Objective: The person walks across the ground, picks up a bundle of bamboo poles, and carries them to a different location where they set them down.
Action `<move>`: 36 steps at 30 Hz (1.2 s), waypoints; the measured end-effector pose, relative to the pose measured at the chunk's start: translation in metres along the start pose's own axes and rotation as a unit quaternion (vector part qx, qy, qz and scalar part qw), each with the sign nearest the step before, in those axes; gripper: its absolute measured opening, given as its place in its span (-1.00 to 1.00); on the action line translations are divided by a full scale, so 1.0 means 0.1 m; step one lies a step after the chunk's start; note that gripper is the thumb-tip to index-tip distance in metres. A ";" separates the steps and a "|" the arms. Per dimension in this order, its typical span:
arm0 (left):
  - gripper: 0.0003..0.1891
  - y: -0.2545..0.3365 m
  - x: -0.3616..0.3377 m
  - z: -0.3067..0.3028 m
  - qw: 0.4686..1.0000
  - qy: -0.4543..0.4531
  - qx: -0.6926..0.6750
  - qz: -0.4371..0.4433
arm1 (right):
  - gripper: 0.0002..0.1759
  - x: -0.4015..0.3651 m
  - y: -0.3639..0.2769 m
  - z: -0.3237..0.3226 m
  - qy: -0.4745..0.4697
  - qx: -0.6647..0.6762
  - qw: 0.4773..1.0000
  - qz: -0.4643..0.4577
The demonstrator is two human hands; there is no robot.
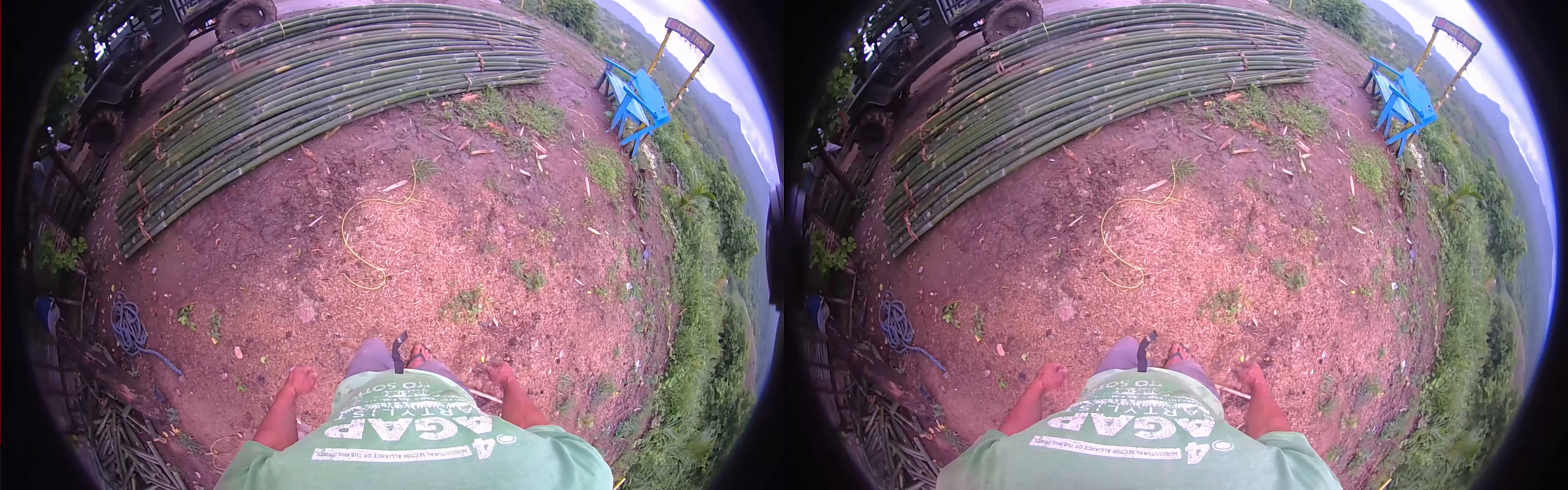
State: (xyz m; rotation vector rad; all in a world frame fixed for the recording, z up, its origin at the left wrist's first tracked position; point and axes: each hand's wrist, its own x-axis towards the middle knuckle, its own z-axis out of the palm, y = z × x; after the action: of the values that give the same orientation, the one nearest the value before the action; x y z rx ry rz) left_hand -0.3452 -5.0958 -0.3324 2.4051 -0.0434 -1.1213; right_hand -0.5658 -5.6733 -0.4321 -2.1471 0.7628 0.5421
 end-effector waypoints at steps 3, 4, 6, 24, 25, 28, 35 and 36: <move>-0.80 0.56 0.26 -0.33 0.974 0.105 -0.181 -0.083 | -0.55 0.48 -0.42 -0.61 0.076 0.134 0.986 0.056; -0.79 0.83 0.29 -0.50 0.987 0.094 -0.119 -0.059 | -0.56 0.69 -0.43 -0.75 0.091 0.134 0.985 0.053; -0.76 1.04 0.49 -0.53 0.997 0.065 -0.033 -0.026 | -0.58 1.00 -0.48 -0.88 0.090 0.171 0.979 0.060; -0.81 3.51 4.17 -2.43 0.995 -0.003 -0.062 0.072 | -0.42 3.44 -2.47 -2.92 -0.031 0.055 0.990 0.122; -0.82 3.81 4.27 -2.72 0.995 0.017 -0.085 0.051 | -0.41 3.58 -2.67 -3.08 0.000 0.141 0.984 0.105; -0.79 4.31 4.69 -3.31 0.994 0.054 -0.063 0.075 | -0.40 4.08 -2.76 -3.27 0.033 0.270 0.958 0.090; -0.71 5.43 5.57 -3.66 0.993 0.089 0.021 0.081 | -0.40 5.31 -1.91 -3.06 -0.056 0.042 0.991 0.114; -0.71 5.57 5.69 -3.58 0.994 0.082 0.009 0.066 | -0.42 5.61 -1.64 -3.00 -0.111 -0.036 0.991 0.068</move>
State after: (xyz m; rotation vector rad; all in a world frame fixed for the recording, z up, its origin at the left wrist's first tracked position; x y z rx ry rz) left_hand 0.3877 -5.5688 -0.2994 2.4625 -0.1570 -0.8645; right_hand -0.0082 -6.0149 -0.4962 -2.0666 0.7786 0.8763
